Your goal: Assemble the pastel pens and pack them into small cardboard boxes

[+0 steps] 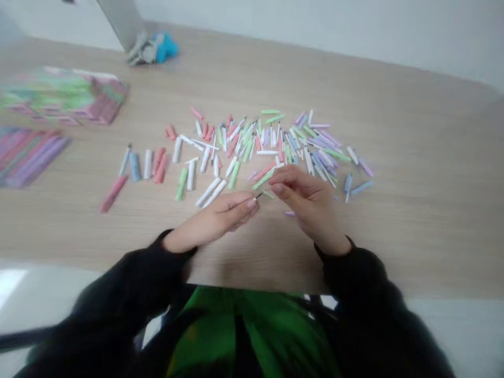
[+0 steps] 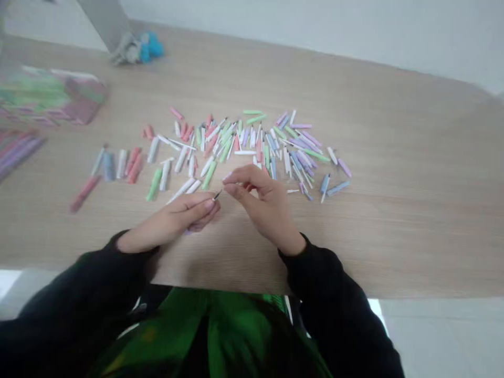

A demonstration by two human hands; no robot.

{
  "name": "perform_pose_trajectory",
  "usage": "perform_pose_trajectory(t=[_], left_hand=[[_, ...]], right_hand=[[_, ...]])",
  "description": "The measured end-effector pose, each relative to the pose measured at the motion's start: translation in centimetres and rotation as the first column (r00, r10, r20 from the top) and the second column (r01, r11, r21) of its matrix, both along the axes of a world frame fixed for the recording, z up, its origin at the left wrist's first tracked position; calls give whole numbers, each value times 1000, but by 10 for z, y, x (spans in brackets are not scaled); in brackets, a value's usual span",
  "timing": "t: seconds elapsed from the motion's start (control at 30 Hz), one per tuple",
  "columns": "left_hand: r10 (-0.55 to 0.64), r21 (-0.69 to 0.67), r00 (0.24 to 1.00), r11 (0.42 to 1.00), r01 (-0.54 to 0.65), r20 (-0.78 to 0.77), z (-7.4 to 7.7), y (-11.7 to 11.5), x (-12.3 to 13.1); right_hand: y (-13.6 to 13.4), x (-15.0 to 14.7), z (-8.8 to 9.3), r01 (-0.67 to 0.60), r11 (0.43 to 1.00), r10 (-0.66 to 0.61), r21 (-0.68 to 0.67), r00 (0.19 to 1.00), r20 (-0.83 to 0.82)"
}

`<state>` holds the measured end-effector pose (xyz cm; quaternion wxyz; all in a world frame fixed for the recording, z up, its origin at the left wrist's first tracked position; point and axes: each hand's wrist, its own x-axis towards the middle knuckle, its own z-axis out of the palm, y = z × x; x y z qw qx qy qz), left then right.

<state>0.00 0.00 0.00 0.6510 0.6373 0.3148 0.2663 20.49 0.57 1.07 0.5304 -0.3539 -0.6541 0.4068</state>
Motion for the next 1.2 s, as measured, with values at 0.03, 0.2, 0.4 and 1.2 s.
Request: perform_pose_trajectory(t=[0.03, 0.2, 0.4, 1.2], left_hand=[[0, 7, 1000, 1000, 1, -5, 1, -1, 0], [0, 30, 1000, 1000, 0, 3, 1, -1, -1], [15, 3, 1000, 1000, -15, 0, -2, 2, -1], [-27, 25, 999, 999, 27, -29, -6, 1, 3]], right_hand=[[-1, 0, 0, 13, 1000, -13, 6, 1000, 11], [-2, -6, -8, -13, 1000, 14, -7, 997, 82], [-1, 9, -11, -30, 993, 49, -114, 984, 171], [-28, 14, 6, 212, 977, -213, -38, 976, -44]])
